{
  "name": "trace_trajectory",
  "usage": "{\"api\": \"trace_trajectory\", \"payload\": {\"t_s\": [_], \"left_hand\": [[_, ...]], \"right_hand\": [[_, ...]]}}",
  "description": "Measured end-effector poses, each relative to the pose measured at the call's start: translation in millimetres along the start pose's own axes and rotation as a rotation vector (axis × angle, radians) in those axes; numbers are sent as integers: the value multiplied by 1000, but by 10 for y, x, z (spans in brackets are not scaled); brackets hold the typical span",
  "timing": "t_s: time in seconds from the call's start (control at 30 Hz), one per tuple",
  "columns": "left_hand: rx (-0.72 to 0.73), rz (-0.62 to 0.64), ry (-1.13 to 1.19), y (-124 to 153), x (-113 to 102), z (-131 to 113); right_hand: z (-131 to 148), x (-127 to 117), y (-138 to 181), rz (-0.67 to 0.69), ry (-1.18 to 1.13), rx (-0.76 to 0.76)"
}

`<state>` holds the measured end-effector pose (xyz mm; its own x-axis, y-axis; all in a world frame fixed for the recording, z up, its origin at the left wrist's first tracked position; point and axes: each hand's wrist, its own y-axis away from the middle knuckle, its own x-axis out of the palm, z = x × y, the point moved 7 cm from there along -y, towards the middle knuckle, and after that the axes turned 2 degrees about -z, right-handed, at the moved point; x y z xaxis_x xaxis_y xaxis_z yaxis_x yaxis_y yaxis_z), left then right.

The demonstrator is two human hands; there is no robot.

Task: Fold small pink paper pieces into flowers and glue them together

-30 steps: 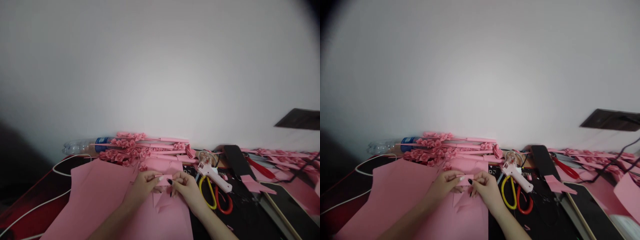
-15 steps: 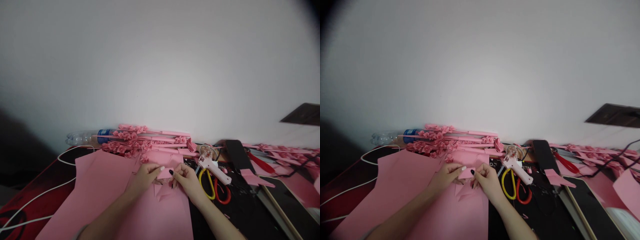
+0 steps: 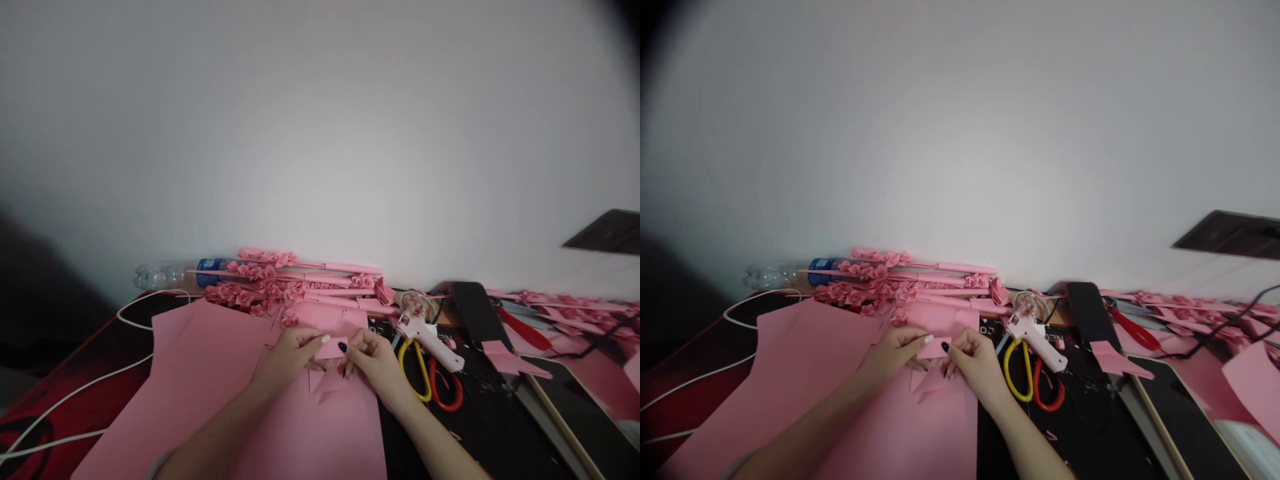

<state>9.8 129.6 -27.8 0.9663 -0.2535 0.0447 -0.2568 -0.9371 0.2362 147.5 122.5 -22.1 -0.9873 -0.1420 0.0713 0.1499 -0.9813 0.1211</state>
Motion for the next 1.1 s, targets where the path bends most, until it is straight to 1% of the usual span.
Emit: {"api": "trace_trajectory", "payload": {"t_s": [0.43,0.6,0.83,1.1], "left_hand": [[9,6,-1,-6,-4,10],[6,-5,-4,-13,-7,31],[-26,15,-8,-4,24,52],[-30,44,-23,-14,43,77]], "right_hand": [[-23,-6,-4,6,-4,-15],[-46,6,-22,16,-52,-12],[-7,56,-7,119,10,-32],[-69,45,-30,144,63,-31]]}}
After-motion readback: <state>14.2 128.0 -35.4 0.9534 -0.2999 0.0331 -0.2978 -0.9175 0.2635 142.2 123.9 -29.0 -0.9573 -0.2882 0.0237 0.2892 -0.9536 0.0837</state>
